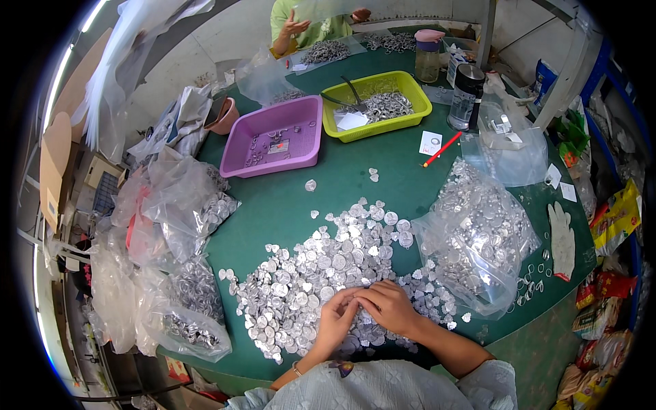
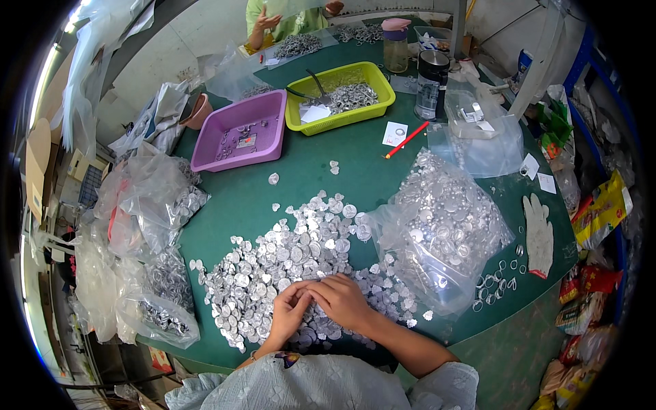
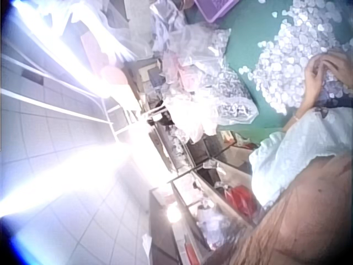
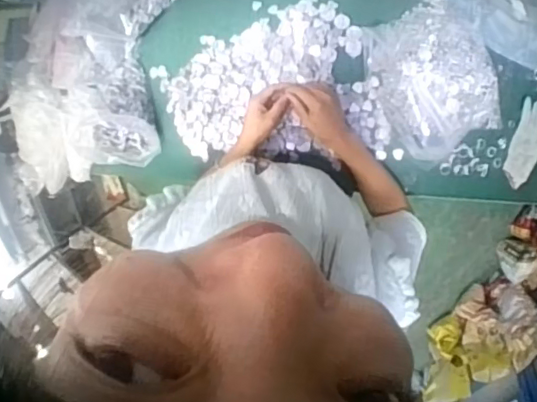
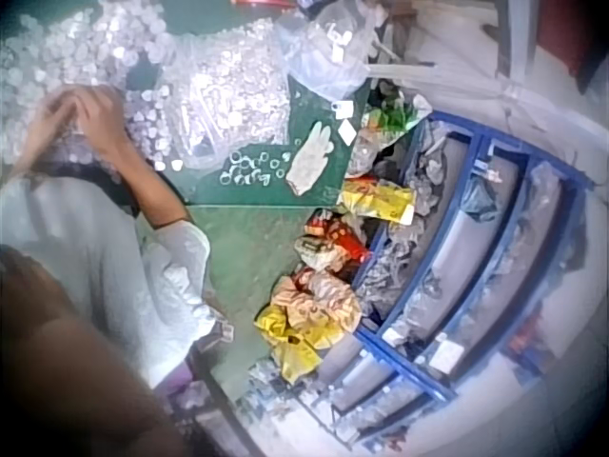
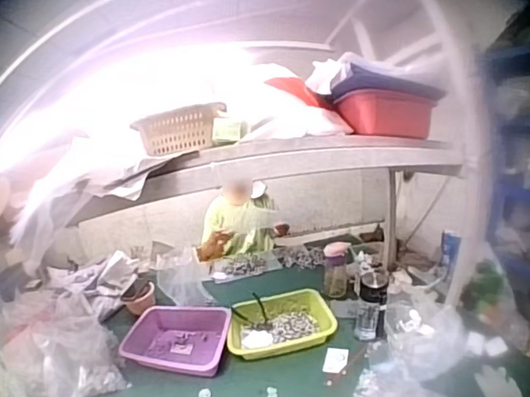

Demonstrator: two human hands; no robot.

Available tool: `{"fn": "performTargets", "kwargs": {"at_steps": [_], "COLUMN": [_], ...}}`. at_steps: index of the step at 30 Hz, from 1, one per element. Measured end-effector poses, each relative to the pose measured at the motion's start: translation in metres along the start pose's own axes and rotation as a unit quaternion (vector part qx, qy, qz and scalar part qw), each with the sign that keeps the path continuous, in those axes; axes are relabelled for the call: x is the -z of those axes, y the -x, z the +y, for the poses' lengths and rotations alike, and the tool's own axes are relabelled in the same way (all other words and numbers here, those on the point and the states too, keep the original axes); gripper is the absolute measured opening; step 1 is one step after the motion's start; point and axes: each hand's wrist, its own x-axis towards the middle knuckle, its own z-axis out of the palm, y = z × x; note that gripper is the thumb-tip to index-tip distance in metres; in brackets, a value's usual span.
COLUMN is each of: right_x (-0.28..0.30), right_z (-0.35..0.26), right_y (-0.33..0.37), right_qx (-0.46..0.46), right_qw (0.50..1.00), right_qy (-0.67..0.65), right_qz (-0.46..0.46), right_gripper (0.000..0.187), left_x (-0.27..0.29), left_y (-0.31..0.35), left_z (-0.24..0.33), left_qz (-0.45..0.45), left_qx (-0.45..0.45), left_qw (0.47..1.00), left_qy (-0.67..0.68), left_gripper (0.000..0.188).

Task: The person sorts a large pile of small, silver-colored metal discs on a green table. They pick up the discs by hand, inspect them, and place them into clear plastic bags or piles.

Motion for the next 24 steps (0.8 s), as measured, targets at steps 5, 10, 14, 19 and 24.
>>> {"fn": "performTargets", "kwargs": {"at_steps": [5,10,14,19,24], "right_x": [-0.0006,-0.0002,0.0,-0.0004,0.0005], "right_z": [0.0012,0.0033,0.0036,0.0045,0.0033], "right_y": [0.0011,0.0025,0.0029,0.0035,0.0028], "right_qx": [0.004,0.015,0.015,0.013,0.014], "right_qw": [1.0,1.0,1.0,1.0,1.0], "right_qy": [0.007,0.011,0.016,0.015,0.013], "right_qz": [-0.002,-0.008,-0.016,-0.018,-0.018], "right_gripper": [0.009,0.011,0.014,0.015,0.014], "left_x": [0.0006,0.0002,-0.0009,-0.0008,-0.0012], "left_y": [0.0001,0.0003,0.0003,0.0004,0.0004], "left_z": [0.0001,0.002,0.0025,0.0031,0.0032], "left_qz": [-0.002,-0.001,-0.003,-0.003,-0.005], "left_qx": [0.001,0.018,0.007,0.008,0.0], "left_qw": [1.0,1.0,1.0,1.0,1.0], "left_qy": [-0.003,0.011,0.015,0.01,0.009], "left_gripper": [0.025,0.025,0.026,0.026,0.025]}}
